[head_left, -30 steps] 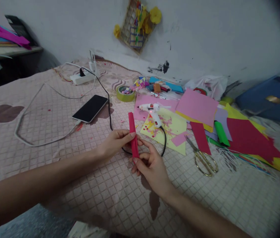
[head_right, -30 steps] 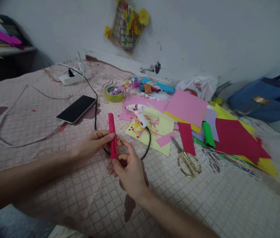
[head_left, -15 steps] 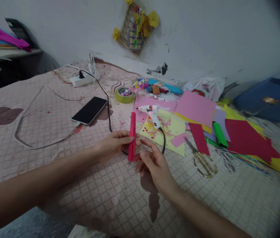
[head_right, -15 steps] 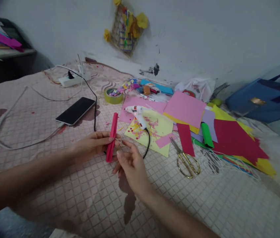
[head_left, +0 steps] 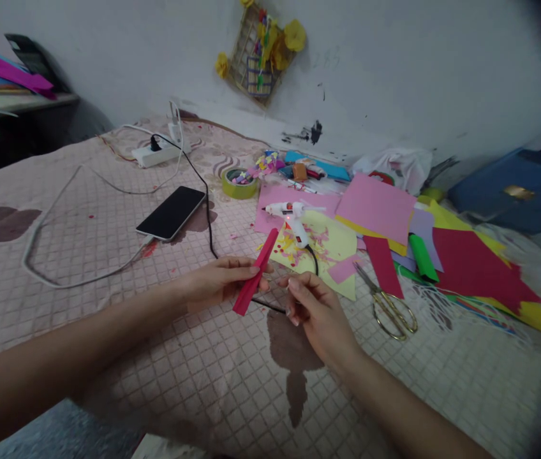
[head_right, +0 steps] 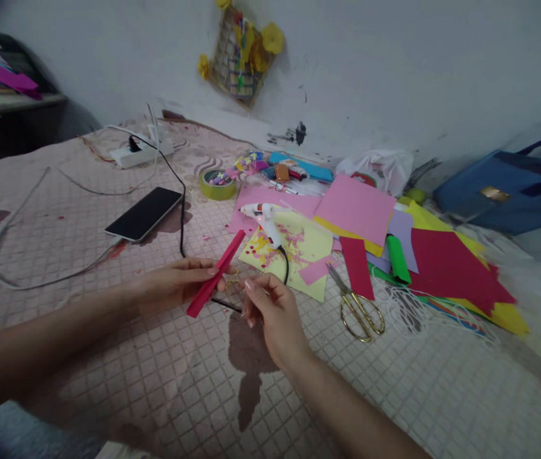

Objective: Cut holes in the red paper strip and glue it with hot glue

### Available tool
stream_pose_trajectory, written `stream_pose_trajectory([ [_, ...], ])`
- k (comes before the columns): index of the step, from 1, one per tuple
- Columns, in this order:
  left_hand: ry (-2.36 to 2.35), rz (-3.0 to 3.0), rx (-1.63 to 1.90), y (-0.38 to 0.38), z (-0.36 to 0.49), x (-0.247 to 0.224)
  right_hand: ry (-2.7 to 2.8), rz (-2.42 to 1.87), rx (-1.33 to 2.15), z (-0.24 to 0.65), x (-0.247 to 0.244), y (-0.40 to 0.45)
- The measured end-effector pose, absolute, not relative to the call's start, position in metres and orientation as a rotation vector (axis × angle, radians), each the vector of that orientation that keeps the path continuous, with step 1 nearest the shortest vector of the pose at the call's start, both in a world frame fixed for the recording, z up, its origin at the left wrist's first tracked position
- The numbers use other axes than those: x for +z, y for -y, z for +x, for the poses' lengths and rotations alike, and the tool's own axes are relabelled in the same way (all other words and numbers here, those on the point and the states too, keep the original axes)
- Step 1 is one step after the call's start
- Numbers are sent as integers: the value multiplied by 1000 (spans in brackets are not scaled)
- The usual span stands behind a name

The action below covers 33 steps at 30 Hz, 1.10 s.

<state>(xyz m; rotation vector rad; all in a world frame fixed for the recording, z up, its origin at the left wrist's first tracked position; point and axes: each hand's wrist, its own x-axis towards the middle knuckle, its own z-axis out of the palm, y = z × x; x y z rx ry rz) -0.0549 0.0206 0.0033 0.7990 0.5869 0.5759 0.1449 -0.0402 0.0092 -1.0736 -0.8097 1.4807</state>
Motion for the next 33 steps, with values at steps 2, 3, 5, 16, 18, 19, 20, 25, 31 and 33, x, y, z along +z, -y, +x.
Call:
stream_pose_trajectory([
  [2, -581, 796, 535, -20, -55, 3, 808, -1100, 1465, 147, 11, 39],
  [3, -578, 797, 513, -20, -55, 3, 800, -1115, 1461, 148, 11, 38],
  [5, -572, 801, 468, -18, -55, 4, 779, -1140, 1466, 150, 12, 35],
  [16, -543, 828, 354, -9, -51, 5, 830, -1062, 1575, 159, 12, 26],
  [18, -550, 835, 373, -11, -52, 6, 851, -1051, 1585, 162, 12, 25],
  [19, -555, 840, 382, -12, -53, 7, 855, -1049, 1585, 164, 11, 24],
  [20, -560, 845, 389, -13, -54, 8, 855, -1047, 1583, 165, 11, 24],
  [25, -586, 868, 396, -18, -58, 9, 821, -1022, 1547, 167, 12, 21],
  [31, -592, 879, 373, -18, -57, 9, 857, -1061, 1522, 170, 15, 21],
  [33, -594, 884, 368, -19, -57, 10, 858, -1055, 1518, 170, 16, 21],
])
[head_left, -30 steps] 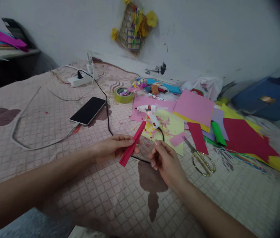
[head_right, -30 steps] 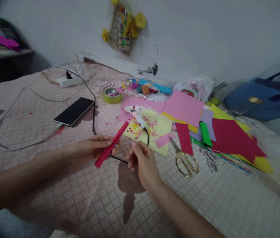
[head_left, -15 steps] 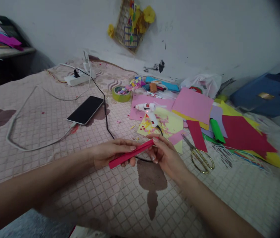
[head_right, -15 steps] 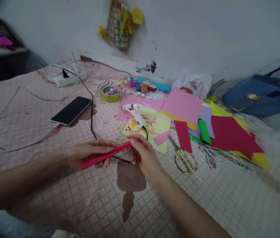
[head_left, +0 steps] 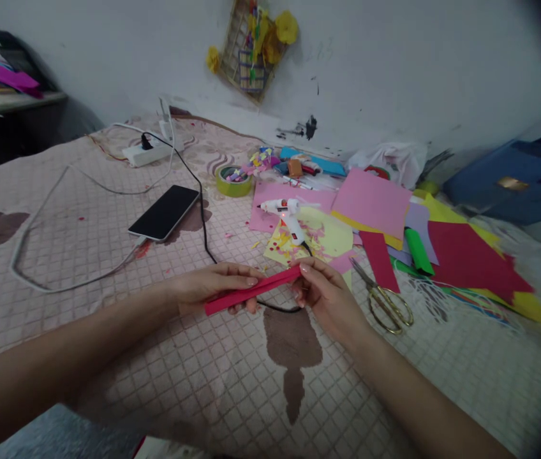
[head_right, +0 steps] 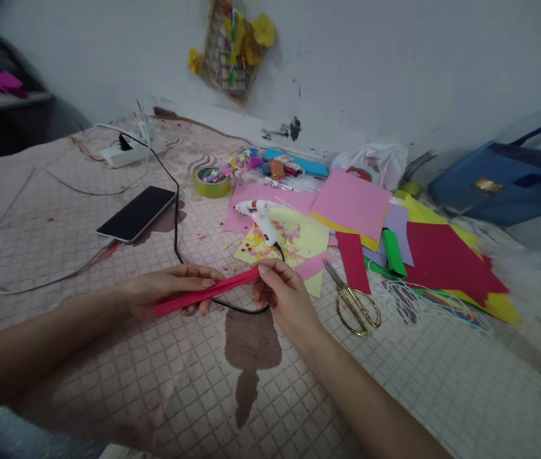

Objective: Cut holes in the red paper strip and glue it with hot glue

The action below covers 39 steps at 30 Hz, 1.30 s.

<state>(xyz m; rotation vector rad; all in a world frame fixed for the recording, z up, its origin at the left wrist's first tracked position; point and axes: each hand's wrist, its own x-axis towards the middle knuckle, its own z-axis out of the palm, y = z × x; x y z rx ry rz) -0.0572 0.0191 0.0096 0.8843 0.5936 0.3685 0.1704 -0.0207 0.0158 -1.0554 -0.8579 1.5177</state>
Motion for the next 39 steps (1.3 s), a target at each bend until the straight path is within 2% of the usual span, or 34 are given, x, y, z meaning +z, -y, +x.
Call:
stream_pose_trajectory([
  [9, -566, 863, 386, -22, -60, 9, 872, -1117, 1492, 174, 17, 21],
  [17, -489, 775, 684, -32, -57, 7, 762, -1113, 1488, 165, 6, 26],
  [21, -530, 836, 832, -26, -53, 4, 729, -1067, 1643, 153, 6, 37],
  [24, -572, 899, 842, -19, -49, 3, 756, -1019, 1827, 144, 6, 45],
  [27, -595, 928, 827, -16, -47, 5, 875, -1013, 1863, 141, 6, 49],
  [30, -607, 927, 808, -18, -50, 8, 1050, -1120, 1643, 150, 6, 44],
  [34, -622, 903, 763, -23, -57, 10, 1291, -1323, 988, 180, 10, 23],
  [39, -647, 866, 711, -24, -60, 11, 1330, -1340, 718, 206, 15, -14],
])
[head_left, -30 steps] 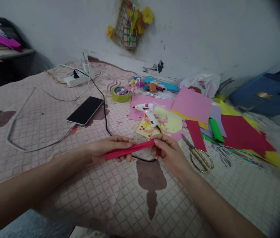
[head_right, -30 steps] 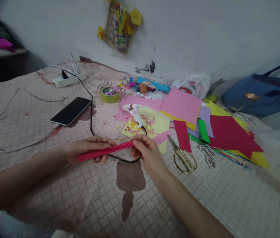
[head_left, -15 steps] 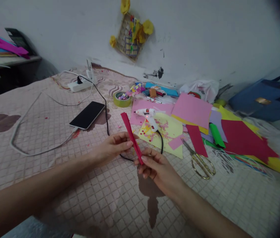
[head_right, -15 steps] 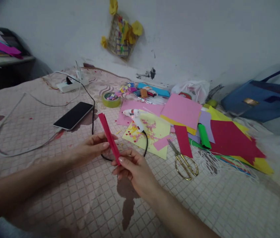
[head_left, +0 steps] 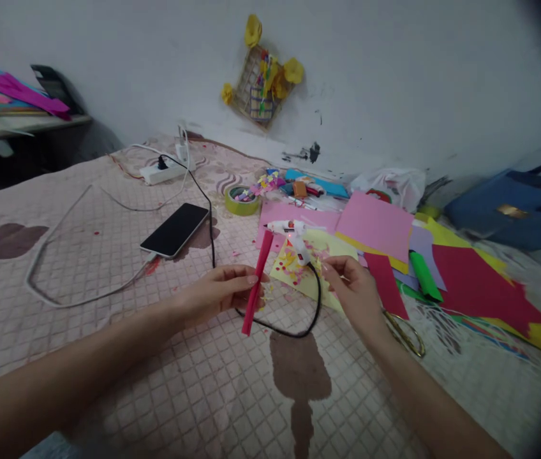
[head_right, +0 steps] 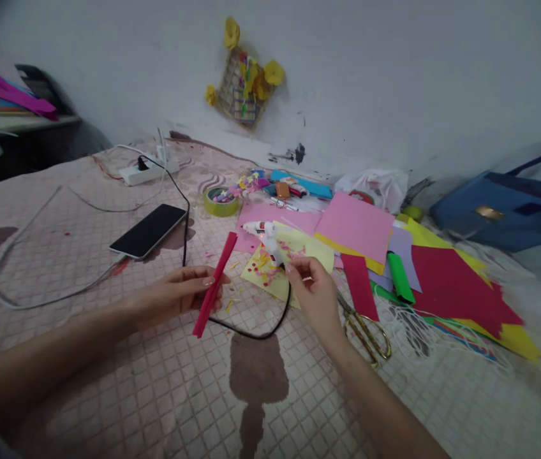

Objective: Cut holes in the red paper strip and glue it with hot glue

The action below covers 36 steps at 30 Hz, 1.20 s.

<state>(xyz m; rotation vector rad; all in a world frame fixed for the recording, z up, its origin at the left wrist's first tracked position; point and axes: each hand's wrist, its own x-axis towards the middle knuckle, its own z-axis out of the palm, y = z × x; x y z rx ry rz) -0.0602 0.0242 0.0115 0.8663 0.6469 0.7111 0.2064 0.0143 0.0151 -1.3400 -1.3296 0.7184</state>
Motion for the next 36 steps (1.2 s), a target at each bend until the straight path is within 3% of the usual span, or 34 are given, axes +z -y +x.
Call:
stream_pose_trajectory([
  [13, -708, 897, 670, -37, -69, 7, 1580, -1415, 615, 197, 9, -94],
  [20, -728, 927, 650, -43, -77, 11, 1300, -1355, 508, 187, 8, -78],
  [24, -673, 933, 545, -36, -74, 15, 1298, -1285, 814, 170, 19, -30],
  [26, -639, 956, 468, -33, -72, 17, 1121, -1193, 1333, 160, 23, -12],
  [28, -607, 999, 385, -30, -70, 19, 1005, -1132, 1571, 153, 24, -3],
  [36, -593, 1053, 316, -25, -65, 17, 1017, -1100, 1607, 149, 20, -2],
])
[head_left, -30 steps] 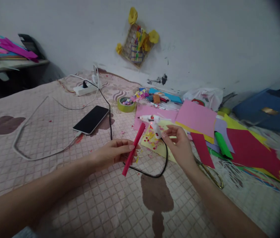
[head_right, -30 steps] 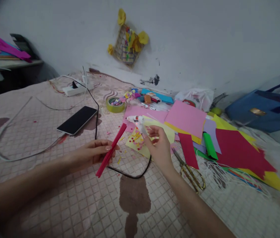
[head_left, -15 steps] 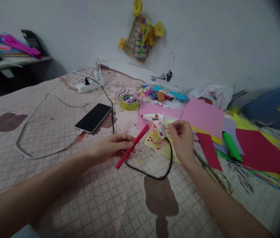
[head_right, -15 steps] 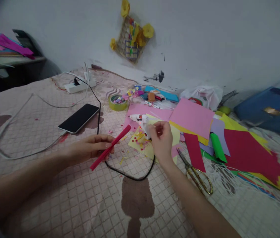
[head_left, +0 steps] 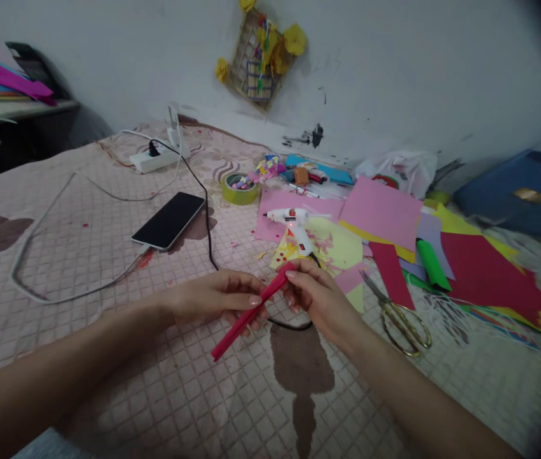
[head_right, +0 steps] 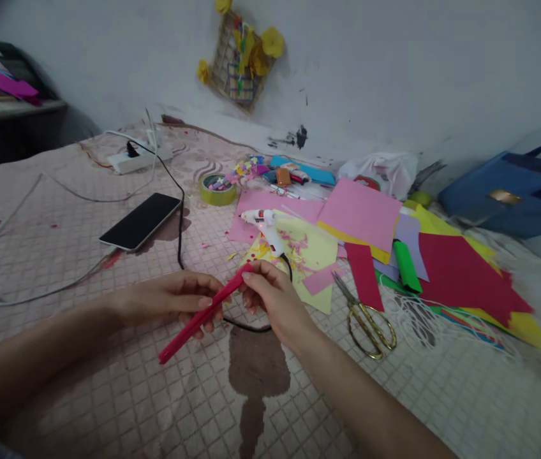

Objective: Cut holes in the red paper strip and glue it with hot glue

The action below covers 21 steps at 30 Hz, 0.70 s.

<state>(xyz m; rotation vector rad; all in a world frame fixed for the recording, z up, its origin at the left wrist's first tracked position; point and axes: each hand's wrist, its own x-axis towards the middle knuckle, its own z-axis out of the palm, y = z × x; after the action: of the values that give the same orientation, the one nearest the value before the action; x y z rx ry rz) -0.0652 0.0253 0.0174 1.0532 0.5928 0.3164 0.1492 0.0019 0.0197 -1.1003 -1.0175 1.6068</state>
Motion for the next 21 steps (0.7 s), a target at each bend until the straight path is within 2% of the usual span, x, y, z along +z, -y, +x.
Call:
stream_pose_trajectory([
  [10, -775, 1078, 425, -25, -65, 13, 1121, -1086, 1697, 143, 13, 5],
  [21, -760, 1129, 364, -27, -65, 18, 1185, -1138, 1691, 140, 10, 7],
])
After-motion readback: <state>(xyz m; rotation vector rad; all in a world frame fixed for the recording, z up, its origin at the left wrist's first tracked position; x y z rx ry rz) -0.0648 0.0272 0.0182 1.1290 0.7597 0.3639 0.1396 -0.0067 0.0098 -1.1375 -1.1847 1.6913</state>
